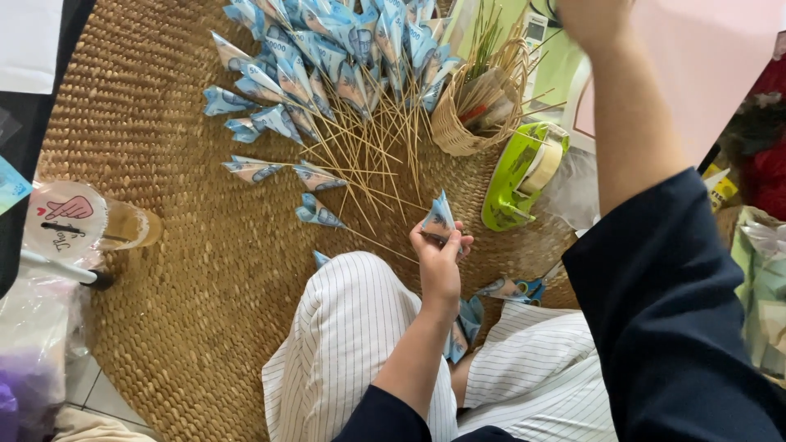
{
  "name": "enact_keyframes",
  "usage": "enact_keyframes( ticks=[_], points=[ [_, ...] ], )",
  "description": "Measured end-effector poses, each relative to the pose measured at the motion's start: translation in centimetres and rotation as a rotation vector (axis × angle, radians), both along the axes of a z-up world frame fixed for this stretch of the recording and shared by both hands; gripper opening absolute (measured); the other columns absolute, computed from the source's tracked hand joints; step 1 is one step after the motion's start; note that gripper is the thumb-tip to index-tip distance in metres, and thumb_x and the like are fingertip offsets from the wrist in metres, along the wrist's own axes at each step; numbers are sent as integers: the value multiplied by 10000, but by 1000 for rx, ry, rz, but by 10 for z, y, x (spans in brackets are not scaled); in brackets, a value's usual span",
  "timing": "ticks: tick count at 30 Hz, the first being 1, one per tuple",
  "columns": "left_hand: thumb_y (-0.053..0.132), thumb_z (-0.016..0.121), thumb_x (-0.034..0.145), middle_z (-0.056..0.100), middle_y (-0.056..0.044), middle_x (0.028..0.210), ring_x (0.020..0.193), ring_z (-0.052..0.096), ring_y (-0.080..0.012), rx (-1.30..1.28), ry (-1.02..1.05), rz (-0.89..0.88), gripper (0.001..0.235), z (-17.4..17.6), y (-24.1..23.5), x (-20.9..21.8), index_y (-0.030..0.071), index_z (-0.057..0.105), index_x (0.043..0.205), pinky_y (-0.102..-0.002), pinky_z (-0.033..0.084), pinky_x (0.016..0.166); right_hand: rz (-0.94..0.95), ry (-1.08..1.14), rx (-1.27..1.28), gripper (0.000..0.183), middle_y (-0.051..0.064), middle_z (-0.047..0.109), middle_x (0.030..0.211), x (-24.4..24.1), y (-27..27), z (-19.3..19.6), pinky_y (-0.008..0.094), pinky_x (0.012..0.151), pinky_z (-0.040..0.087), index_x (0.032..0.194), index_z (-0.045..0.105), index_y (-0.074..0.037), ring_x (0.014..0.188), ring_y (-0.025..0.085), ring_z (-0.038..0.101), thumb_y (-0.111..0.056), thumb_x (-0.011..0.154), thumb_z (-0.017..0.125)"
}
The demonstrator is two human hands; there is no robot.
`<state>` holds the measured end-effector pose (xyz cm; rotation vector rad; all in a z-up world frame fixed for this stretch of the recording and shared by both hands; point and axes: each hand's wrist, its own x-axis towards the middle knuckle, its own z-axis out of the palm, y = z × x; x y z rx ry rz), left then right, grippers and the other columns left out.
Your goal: Folding banknotes into cone shapes and attaching them to wooden skewers to create a money bouquet.
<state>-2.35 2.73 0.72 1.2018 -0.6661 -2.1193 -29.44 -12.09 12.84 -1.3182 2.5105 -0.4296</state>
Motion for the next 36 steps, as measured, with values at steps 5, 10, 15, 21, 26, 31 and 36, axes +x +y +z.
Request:
enact_keyframes(
  ticks=[5,10,15,21,26,31,36],
  points=[
    [80,477,911,597,-95,1064,839,614,-195,129,-30,-55,293,24,-9,4,124,359,1176,-357,482,857,79,-3,-128,211,95,583,966,-45,12,-60,417,692,409,965,653,-71,857,256,505,-281,992,653],
    [76,477,911,590,-104,1067,836,611,-200,133,-29,-49,296,24,-9,4,116,362,1181,-354,482,854,124,24,-266,222,88,624,890,-51,20,-51,352,480,365,1200,599,-32,608,178,450,-176,1032,581],
    [82,489,910,605,-96,1050,839,625,-196,128,-20,-28,295,21,-9,3,113,368,1177,-354,497,851,11,-49,-52,26,45,664,867,-33,19,-48,367,812,504,888,708,-167,778,145,581,-171,913,716],
    [78,499,906,611,-122,1112,845,631,-196,111,-3,-13,270,10,-6,1,111,374,1143,-363,509,864,82,-208,-476,153,39,628,1009,-60,41,-47,269,798,532,1055,596,-91,900,161,606,-81,957,714],
    [65,496,904,609,-116,1096,839,627,-196,131,0,-16,284,11,-7,2,117,376,1157,-353,509,853,41,-452,-416,94,29,673,929,-65,56,-45,184,684,545,979,619,-78,849,91,675,-145,1008,560],
    [79,498,906,612,-109,1119,830,631,-177,112,-21,-38,275,7,-5,2,128,371,1145,-329,503,816,-31,-154,-88,97,86,649,962,-31,41,-35,206,610,483,938,658,-79,720,112,533,-19,901,592],
    [69,484,914,618,-101,1077,817,627,-175,105,-50,-45,289,8,-8,2,120,371,1175,-317,494,796,84,278,60,207,103,605,1113,-52,10,-71,516,857,297,1094,684,-190,1037,438,358,-302,931,623]
  ],
)
